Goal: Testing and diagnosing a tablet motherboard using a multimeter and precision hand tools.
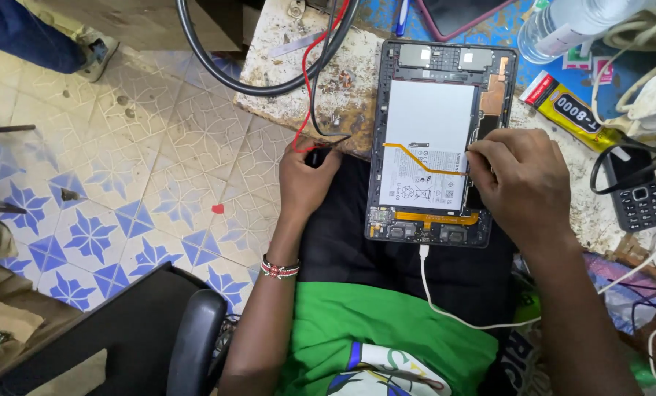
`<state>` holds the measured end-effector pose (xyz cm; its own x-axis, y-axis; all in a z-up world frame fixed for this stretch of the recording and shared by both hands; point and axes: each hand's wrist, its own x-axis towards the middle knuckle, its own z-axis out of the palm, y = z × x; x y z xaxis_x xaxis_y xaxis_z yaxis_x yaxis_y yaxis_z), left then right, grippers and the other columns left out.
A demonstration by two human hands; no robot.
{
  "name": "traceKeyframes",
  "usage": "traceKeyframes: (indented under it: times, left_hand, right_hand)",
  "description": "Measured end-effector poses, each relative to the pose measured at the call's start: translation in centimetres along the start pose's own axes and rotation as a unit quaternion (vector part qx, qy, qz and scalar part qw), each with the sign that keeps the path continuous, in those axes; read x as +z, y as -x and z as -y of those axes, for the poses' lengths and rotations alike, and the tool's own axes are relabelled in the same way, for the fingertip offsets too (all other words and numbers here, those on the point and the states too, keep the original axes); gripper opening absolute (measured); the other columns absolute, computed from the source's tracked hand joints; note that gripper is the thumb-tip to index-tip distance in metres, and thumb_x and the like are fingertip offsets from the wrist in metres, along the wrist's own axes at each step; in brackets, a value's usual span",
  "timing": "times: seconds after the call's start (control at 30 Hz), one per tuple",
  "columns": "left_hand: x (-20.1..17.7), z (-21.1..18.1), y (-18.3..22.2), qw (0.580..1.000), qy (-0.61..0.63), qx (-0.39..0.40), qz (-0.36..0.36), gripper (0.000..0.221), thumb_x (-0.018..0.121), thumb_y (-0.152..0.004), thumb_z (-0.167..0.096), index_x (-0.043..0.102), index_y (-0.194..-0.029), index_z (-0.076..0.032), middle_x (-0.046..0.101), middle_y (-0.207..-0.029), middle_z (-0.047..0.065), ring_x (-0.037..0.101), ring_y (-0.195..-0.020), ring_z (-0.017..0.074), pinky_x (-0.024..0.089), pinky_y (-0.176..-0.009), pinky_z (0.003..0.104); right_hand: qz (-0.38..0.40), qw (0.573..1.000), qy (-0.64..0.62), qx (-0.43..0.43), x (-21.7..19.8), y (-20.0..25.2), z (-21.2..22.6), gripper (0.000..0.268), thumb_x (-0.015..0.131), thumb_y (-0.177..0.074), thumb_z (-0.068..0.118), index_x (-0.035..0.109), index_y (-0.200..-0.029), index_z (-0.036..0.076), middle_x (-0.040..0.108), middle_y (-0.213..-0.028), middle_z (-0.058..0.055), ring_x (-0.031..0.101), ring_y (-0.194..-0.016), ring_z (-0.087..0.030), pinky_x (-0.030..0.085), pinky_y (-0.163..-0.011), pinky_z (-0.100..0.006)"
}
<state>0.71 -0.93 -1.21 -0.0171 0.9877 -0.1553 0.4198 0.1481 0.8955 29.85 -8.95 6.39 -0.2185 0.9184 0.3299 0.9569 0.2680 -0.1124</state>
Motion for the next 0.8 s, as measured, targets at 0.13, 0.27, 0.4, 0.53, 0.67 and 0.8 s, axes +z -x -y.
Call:
traceKeyframes:
  times: [0.13,0.27,0.4,0.53,0.67,0.8]
  left_hand:
    - [-2.3,-2.3,2.1,0.994,0.108,0.035,-0.007,0.002,0.071,-0.09,-0.011,0.071,-0.09,-0.013,0.076,-0.097,0.003,0.072,-0.097,0.0143,0.054,-0.091,0.028]
    - [-6.3,-5.1,5.5,0.994,0.079,0.067,-0.026,0.006,0.066,-0.097,-0.012,0.069,-0.101,-0.01,0.075,-0.105,0.003,0.07,-0.102,0.0144,0.053,-0.095,0.03]
    - [-8.9,-11.2,9.6,0.983,0.144,0.083,0.075,0.007,0.062,-0.096,-0.015,0.061,-0.093,-0.01,0.071,-0.091,0.006,0.066,-0.084,0.0133,0.051,-0.078,0.027]
    - [-8.1,-15.2,12.5,0.937,0.276,0.064,0.205,0.009,0.066,-0.098,-0.016,0.064,-0.1,-0.007,0.072,-0.094,0.003,0.065,-0.077,0.0062,0.054,-0.069,0.021]
    - [-6.4,-15.5,13.2,0.946,0.269,0.051,0.176,0.014,0.068,-0.097,-0.018,0.062,-0.101,-0.007,0.062,-0.062,0.001,0.058,-0.045,0.0078,0.044,-0.043,0.019]
    - [-5.1,-15.1,13.0,0.934,0.25,0.076,0.243,0.017,0.064,-0.099,-0.023,0.065,-0.11,-0.01,0.068,-0.089,0.006,0.068,-0.079,0.0152,0.054,-0.075,0.026]
  right_hand:
    - [0.025,0.999,0.023,-0.005,0.1,-0.5,-0.6,0.009,0.081,-0.101,0.01,0.073,-0.102,0.008,0.071,-0.107,-0.009,0.063,-0.096,-0.03,0.049,-0.085,-0.041]
    - [0.009,0.978,-0.181,0.102,-3.9,-1.0,1.1,0.002,0.073,-0.105,0.0,0.075,-0.106,0.0,0.071,-0.104,-0.015,0.064,-0.099,-0.032,0.048,-0.092,-0.044]
    - [0.084,0.919,-0.36,0.135,-6.5,-0.4,7.8,0.036,0.072,-0.095,0.027,0.066,-0.123,0.006,0.069,-0.124,-0.013,0.066,-0.116,-0.027,0.054,-0.096,-0.04]
    - [0.21,0.803,-0.556,0.037,-6.2,1.1,13.5,0.071,0.064,-0.095,0.05,0.05,-0.146,0.002,0.056,-0.15,-0.017,0.053,-0.14,-0.03,0.042,-0.115,-0.043]
    - [0.217,0.809,-0.537,0.104,-6.5,3.4,13.3,0.046,0.039,-0.105,0.046,0.064,-0.097,0.009,0.065,-0.075,-0.001,0.062,-0.059,-0.017,0.046,-0.055,-0.034]
    - [0.195,0.83,-0.507,0.124,-6.5,4.8,12.5,0.045,0.039,-0.106,0.044,0.063,-0.115,0.006,0.066,-0.085,-0.003,0.064,-0.075,-0.018,0.051,-0.069,-0.033]
